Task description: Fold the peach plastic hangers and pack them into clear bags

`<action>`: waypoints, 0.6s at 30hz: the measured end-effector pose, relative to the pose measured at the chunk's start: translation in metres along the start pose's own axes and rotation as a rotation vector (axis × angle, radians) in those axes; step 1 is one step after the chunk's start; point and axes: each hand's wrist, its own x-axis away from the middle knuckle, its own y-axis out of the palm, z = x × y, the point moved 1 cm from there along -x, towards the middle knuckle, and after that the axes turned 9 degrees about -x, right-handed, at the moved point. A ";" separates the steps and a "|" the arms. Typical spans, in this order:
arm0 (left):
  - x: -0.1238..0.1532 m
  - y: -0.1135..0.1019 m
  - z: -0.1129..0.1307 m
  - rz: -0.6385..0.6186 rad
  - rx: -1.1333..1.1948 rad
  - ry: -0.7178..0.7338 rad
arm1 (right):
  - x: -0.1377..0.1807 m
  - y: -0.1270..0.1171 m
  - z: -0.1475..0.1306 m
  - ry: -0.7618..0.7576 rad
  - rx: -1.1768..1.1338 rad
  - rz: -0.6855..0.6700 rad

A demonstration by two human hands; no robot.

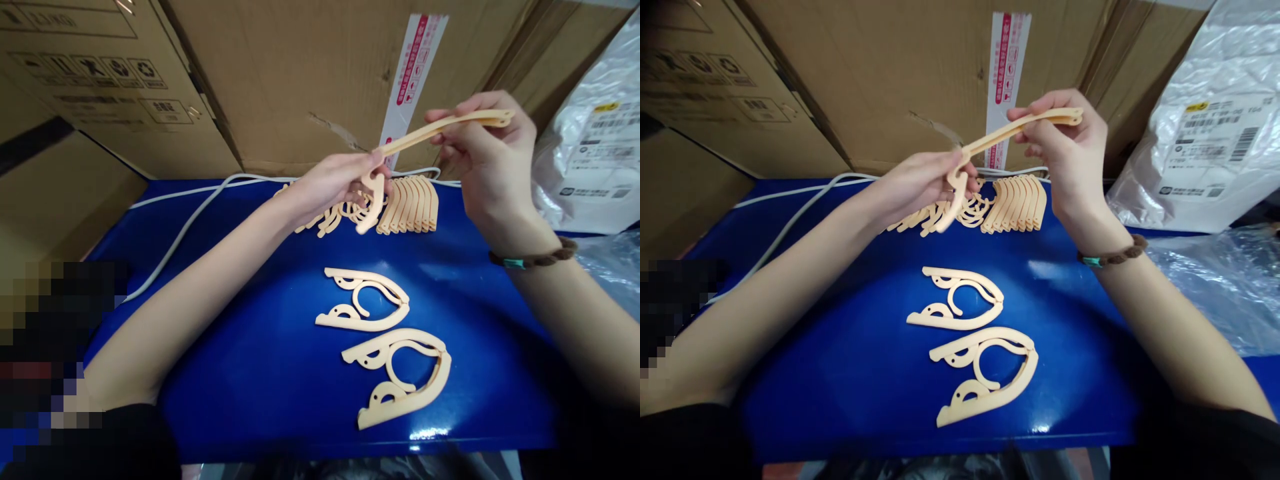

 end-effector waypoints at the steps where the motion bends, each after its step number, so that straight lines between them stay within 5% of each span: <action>1: 0.002 0.000 0.003 0.040 0.032 0.011 | -0.001 -0.002 0.002 0.002 0.040 -0.011; 5: 0.005 0.003 0.004 0.135 0.056 -0.046 | -0.004 -0.012 0.003 -0.092 0.473 -0.073; 9: 0.006 0.011 0.000 0.099 0.049 -0.071 | 0.002 -0.011 0.000 -0.297 0.978 -0.239; 18: 0.012 0.032 0.015 0.100 0.058 -0.154 | 0.021 0.016 0.001 -0.307 1.196 -0.504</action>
